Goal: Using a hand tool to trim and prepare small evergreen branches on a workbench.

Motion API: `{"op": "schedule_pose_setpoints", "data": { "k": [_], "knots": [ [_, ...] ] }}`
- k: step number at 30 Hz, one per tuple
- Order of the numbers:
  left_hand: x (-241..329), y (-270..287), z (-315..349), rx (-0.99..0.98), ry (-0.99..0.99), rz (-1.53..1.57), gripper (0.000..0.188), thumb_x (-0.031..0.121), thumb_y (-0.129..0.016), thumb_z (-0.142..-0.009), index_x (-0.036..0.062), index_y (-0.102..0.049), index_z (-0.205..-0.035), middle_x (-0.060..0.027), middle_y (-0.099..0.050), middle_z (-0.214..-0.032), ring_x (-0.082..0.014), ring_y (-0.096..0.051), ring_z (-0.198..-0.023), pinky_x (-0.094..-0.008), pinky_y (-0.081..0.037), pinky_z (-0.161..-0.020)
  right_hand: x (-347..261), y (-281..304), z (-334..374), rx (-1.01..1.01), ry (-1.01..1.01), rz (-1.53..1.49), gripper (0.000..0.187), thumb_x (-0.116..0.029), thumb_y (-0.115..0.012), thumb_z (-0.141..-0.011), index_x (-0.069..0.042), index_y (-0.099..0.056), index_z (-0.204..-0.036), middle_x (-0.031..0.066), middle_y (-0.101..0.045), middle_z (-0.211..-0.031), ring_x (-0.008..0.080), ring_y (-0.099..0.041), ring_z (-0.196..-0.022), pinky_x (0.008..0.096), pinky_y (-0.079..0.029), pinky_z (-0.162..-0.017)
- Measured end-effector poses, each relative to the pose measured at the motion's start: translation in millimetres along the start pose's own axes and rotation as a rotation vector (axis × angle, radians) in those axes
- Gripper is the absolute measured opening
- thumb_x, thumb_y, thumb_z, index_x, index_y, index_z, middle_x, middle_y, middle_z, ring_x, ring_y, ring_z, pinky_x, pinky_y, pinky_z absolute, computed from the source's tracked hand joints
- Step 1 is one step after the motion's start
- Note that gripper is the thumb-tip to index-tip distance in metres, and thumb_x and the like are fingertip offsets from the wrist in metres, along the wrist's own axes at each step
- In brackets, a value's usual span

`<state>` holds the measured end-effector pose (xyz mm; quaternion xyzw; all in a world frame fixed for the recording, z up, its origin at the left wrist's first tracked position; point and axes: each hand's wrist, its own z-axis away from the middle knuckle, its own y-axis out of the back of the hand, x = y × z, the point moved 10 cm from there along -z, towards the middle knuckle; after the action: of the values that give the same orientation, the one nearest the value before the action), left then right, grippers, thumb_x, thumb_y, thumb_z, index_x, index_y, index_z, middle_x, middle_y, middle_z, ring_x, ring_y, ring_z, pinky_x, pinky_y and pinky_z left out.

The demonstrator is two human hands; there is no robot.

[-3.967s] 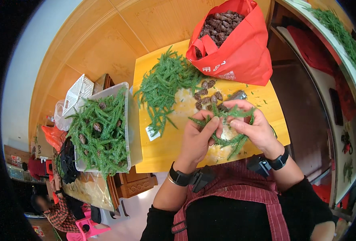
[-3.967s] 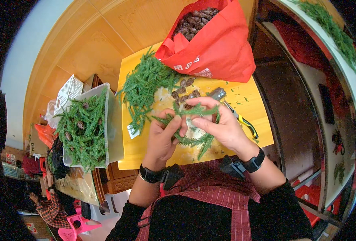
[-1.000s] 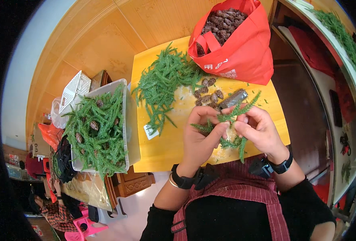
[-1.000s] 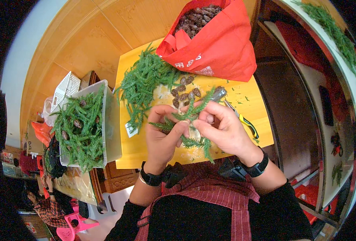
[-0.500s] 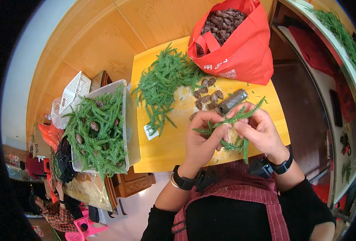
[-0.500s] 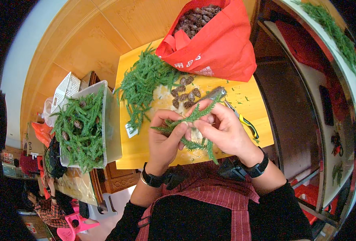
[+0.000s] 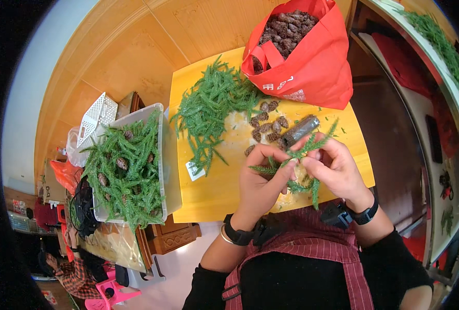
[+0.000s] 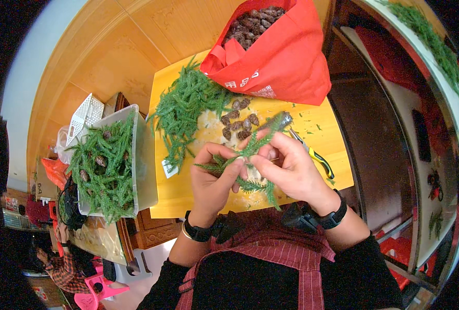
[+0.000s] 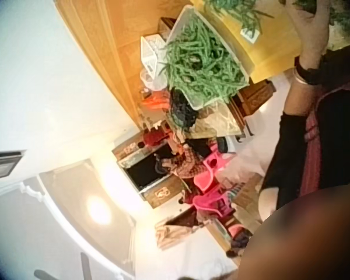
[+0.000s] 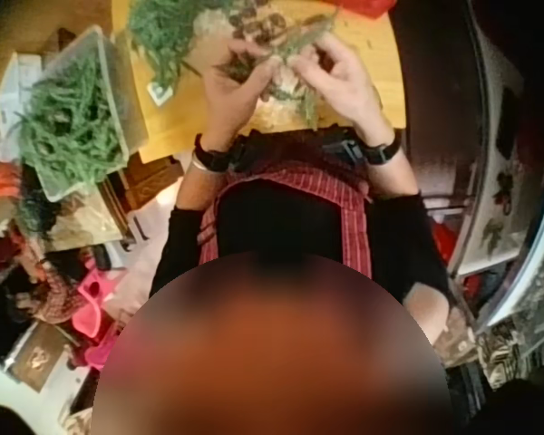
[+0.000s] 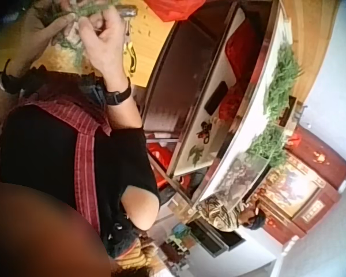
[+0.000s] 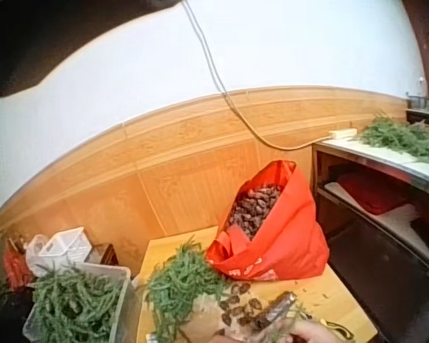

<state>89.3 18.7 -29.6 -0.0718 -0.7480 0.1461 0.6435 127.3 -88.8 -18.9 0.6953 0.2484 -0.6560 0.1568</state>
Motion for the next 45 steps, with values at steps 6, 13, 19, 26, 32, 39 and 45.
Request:
{"op": "schedule_pose_setpoints", "data": {
  "k": [6, 13, 19, 26, 32, 39, 45],
  "knots": [
    [4.7, -4.0, 0.4, 0.017, 0.015, -0.034, 0.015, -0.001, -0.057, -0.080, 0.0032, -0.047, -0.091, -0.0027, -0.056, -0.073, -0.0048, -0.052, -0.058, -0.0161, -0.038, -0.041, 3.3, -3.7, -1.1, -0.032, -0.041, -0.187, 0.014, -0.002, -0.053, -0.079, -0.004, -0.052, -0.093, -0.0018, -0.055, -0.085, 0.0020, -0.044, -0.063, 0.0172, -0.037, -0.059],
    [0.7, 1.3, 0.8, 0.049, 0.040, -0.067, 0.012, 0.001, -0.054, -0.083, 0.0014, -0.050, -0.094, -0.0036, -0.057, -0.075, -0.0050, -0.051, -0.059, -0.0168, -0.037, -0.045, 12.1, -2.8, -0.1, -0.027, -0.056, -0.266, 0.015, 0.001, -0.055, -0.080, -0.005, -0.051, -0.093, 0.0032, -0.059, -0.093, 0.0047, -0.052, -0.072, 0.0188, -0.041, -0.062],
    [2.7, 2.8, 0.3, 0.094, 0.043, -0.080, 0.009, 0.002, -0.052, -0.084, 0.0001, -0.049, -0.093, -0.0037, -0.058, -0.074, -0.0054, -0.050, -0.058, -0.0183, -0.041, -0.051, 18.2, 4.1, 1.6, 0.058, -0.021, -0.199, 0.018, 0.004, -0.056, -0.079, -0.003, -0.053, -0.095, 0.0044, -0.059, -0.092, 0.0099, -0.057, -0.080, 0.0236, -0.045, -0.073],
    [1.0, -2.5, -4.8, 0.079, 0.099, -0.045, 0.009, 0.009, -0.052, -0.086, 0.0037, -0.050, -0.093, -0.0031, -0.056, -0.067, -0.0041, -0.047, -0.048, -0.0155, -0.027, -0.035, -36.7, 4.3, 8.7, 0.165, 0.464, 0.402, 0.013, 0.007, -0.061, -0.071, -0.001, -0.061, -0.082, 0.0018, -0.047, -0.070, 0.0130, -0.051, -0.067, 0.0226, -0.042, -0.063],
    [-3.3, -2.2, -4.6, 0.011, 0.213, 0.036, 0.010, 0.010, -0.052, -0.086, 0.0037, -0.050, -0.094, -0.0018, -0.054, -0.068, -0.0051, -0.050, -0.052, -0.0151, -0.029, -0.036, -62.6, -18.6, 20.4, 0.092, 0.650, 0.798, 0.011, 0.002, -0.060, -0.074, -0.001, -0.061, -0.084, 0.0038, -0.047, -0.071, 0.0133, -0.049, -0.063, 0.0224, -0.039, -0.059],
    [14.3, -0.2, -5.2, -0.026, -0.025, -0.187, 0.008, 0.007, -0.051, -0.086, 0.0025, -0.050, -0.093, -0.0032, -0.053, -0.078, -0.0073, -0.054, -0.062, -0.0157, -0.038, -0.042, 8.9, 5.8, -2.4, -0.070, -0.212, -0.235, 0.020, -0.016, -0.056, -0.085, 0.000, -0.054, -0.095, 0.0026, -0.056, -0.089, 0.0070, -0.052, -0.080, 0.0194, -0.039, -0.072],
    [20.5, -9.8, -2.0, -0.087, -0.075, -0.214, 0.008, 0.001, -0.054, -0.083, 0.0007, -0.052, -0.090, -0.0045, -0.047, -0.086, -0.0081, -0.055, -0.063, -0.0159, -0.040, -0.043, 9.8, -17.7, 3.0, -0.373, -0.317, -0.259, 0.017, -0.016, -0.061, -0.081, -0.003, -0.054, -0.087, -0.0018, -0.055, -0.081, 0.0039, -0.050, -0.075, 0.0186, -0.039, -0.070]
  ]
}}
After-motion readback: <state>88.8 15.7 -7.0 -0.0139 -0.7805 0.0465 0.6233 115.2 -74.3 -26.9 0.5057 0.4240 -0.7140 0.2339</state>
